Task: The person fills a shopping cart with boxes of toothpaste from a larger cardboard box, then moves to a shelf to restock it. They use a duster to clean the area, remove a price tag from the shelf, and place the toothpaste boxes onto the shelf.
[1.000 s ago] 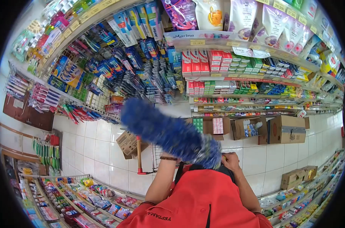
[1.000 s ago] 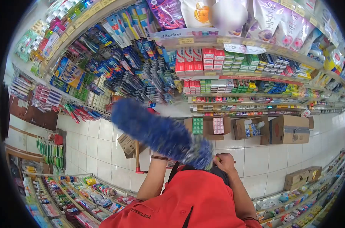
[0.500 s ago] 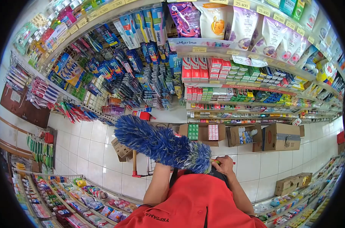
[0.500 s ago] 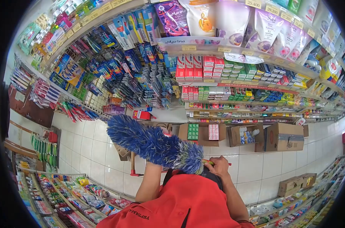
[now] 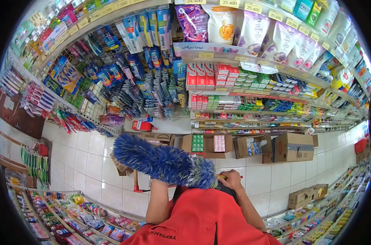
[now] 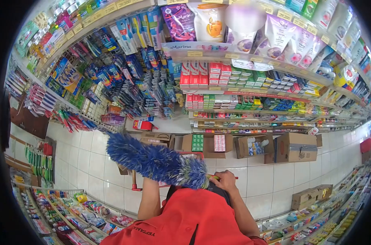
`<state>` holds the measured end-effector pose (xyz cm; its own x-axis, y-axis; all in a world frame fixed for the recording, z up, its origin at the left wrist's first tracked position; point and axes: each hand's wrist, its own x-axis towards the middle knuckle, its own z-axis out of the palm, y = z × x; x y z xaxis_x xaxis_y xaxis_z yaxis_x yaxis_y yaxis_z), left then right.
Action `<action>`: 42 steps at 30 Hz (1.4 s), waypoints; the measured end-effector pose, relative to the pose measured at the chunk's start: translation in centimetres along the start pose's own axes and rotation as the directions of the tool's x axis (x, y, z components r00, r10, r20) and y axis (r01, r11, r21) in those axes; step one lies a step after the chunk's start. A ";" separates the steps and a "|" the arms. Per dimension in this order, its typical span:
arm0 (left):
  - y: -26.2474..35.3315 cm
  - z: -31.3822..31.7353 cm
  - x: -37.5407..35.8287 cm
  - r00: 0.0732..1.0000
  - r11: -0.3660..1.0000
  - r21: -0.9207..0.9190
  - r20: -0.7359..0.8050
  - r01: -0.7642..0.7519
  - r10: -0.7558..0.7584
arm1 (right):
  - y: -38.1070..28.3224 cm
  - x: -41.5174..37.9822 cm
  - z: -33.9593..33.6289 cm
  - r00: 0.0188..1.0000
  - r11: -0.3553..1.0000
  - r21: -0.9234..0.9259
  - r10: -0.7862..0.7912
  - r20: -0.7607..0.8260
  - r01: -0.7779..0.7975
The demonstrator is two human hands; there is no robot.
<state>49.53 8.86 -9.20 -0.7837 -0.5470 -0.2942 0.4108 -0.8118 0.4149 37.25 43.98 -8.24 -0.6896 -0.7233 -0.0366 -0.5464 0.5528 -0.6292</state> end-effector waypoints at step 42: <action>-14.4 25.7 -4.8 0.943 0.763 0.619 0.105 0.187 -0.317 | 17.1 -15.6 -5.5 0.807 0.796 0.369 0.566 -0.170 -0.480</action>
<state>35.41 28.40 8.37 -0.9177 -0.2374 -0.3185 -0.1219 -0.5949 0.7945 36.06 66.95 -14.17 -0.9463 -0.2008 -0.2535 0.0714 0.6348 -0.7694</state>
